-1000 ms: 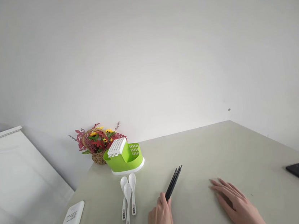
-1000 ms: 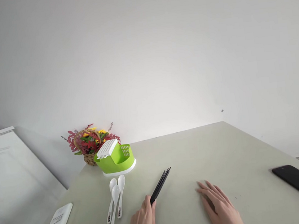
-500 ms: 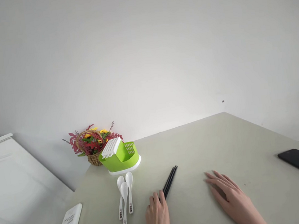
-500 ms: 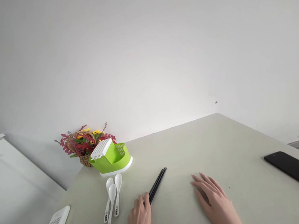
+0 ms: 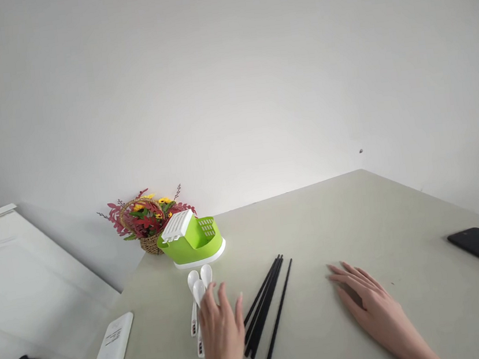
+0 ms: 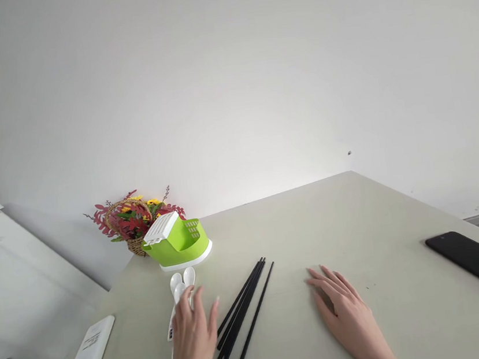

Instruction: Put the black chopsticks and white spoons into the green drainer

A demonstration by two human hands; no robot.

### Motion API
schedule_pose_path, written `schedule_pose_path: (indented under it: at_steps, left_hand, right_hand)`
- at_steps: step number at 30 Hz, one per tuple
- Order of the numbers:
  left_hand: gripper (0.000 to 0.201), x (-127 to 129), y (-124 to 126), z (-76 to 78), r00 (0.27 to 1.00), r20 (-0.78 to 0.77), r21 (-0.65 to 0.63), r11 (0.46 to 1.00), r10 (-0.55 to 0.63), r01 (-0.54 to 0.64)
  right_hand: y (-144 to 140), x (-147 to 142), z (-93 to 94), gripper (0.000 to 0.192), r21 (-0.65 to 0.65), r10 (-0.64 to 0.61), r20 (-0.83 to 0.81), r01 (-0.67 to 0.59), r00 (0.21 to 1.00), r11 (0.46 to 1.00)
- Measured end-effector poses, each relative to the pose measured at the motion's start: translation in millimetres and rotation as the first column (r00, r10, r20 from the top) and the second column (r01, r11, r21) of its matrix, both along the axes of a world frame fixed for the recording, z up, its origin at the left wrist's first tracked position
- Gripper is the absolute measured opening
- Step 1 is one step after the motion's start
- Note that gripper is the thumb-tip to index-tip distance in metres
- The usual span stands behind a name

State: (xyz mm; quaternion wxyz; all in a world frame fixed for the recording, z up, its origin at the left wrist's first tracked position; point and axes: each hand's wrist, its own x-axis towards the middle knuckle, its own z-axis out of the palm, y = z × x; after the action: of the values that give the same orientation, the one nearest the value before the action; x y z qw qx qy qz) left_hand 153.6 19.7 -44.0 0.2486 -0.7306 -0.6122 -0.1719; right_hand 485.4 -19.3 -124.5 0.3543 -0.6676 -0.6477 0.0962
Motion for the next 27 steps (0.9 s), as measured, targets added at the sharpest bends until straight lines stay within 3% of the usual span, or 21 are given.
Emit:
schedule_pose_path:
  at_steps: [4,7,21,27]
  left_hand:
    - [0.053,-40.2,14.5,5.5,0.968,-0.026,-0.037,0.967,0.251,-0.252]
    - [0.059,-56.5,15.8,1.2,0.94,-0.065,-0.127,0.932,0.334,-0.34]
    - [0.046,-62.4,20.8,-6.7,0.925,-0.159,-0.228,0.898,0.346,-0.376]
    - [0.043,-67.6,17.7,-8.6,0.945,-0.127,-0.225,0.919,0.301,-0.323]
  right_hand:
    - [-1.2,0.6,0.7,0.039,-0.012,-0.003,-0.014,0.003,1.0,1.0]
    - [-1.6,0.3,0.9,0.038,-0.009,0.002,-0.016,-0.003,1.0,1.0]
    - [-2.5,2.2,-1.2,0.039,-0.013,0.011,-0.003,-0.011,1.0,1.0]
    - [-3.2,2.5,-3.5,0.04,-0.011,0.005,-0.005,-0.005,1.0,1.0]
